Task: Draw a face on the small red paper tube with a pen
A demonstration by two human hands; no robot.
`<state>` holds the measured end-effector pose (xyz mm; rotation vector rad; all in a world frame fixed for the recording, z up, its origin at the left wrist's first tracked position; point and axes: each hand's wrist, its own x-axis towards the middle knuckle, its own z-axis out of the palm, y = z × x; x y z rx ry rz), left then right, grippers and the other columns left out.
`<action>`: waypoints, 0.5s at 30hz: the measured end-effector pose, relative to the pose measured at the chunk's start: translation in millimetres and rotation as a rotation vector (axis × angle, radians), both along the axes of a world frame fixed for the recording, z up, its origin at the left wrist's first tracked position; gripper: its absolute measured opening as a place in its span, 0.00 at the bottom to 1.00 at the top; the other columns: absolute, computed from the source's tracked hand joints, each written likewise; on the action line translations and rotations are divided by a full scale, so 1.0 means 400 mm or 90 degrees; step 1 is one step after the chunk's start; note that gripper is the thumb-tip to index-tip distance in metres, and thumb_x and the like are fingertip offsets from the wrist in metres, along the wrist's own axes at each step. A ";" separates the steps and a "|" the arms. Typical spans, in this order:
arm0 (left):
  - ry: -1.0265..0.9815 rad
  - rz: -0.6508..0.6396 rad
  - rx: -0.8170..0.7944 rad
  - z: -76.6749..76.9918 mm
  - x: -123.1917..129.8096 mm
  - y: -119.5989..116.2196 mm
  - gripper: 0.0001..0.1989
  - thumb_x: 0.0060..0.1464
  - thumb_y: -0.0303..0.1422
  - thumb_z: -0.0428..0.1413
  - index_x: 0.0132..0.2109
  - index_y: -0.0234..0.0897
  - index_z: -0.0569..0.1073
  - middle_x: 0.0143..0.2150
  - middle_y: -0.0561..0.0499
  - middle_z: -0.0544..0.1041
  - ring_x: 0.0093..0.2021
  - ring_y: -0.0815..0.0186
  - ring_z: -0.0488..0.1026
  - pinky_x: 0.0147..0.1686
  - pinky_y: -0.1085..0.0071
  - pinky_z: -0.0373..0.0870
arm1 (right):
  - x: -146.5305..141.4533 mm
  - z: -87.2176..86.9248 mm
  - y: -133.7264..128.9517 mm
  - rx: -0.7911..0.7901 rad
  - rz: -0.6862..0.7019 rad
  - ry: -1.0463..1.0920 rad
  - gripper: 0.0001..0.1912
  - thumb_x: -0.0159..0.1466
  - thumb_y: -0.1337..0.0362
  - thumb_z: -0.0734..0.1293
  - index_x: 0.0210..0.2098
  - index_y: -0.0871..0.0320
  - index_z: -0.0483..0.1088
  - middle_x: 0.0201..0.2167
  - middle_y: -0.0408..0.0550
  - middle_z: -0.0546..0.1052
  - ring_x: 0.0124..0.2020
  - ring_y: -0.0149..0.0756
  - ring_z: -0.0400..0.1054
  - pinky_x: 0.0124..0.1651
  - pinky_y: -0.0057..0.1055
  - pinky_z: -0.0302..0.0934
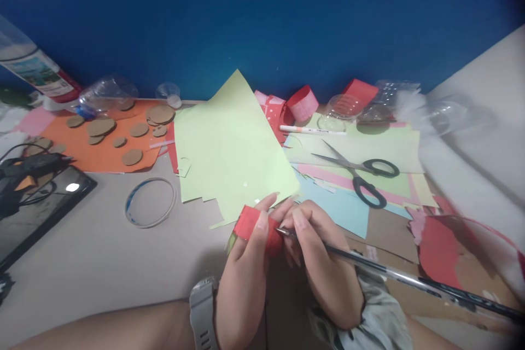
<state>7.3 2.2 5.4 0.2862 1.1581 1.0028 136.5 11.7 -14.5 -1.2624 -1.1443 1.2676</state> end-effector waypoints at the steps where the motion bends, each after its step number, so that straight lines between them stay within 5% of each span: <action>1: -0.012 -0.001 -0.002 0.002 0.001 0.001 0.22 0.78 0.55 0.66 0.67 0.53 0.91 0.73 0.49 0.91 0.81 0.39 0.78 0.88 0.38 0.62 | -0.001 0.004 0.002 0.008 -0.007 -0.008 0.29 0.87 0.39 0.68 0.35 0.50 0.80 0.24 0.38 0.68 0.23 0.36 0.57 0.26 0.35 0.54; 15: 0.011 0.001 -0.002 0.000 -0.003 -0.010 0.22 0.77 0.55 0.67 0.67 0.53 0.91 0.77 0.49 0.88 0.85 0.37 0.74 0.90 0.38 0.61 | 0.012 0.006 -0.006 0.049 0.015 -0.067 0.24 0.87 0.50 0.70 0.33 0.50 0.77 0.26 0.39 0.70 0.25 0.37 0.58 0.35 0.37 0.62</action>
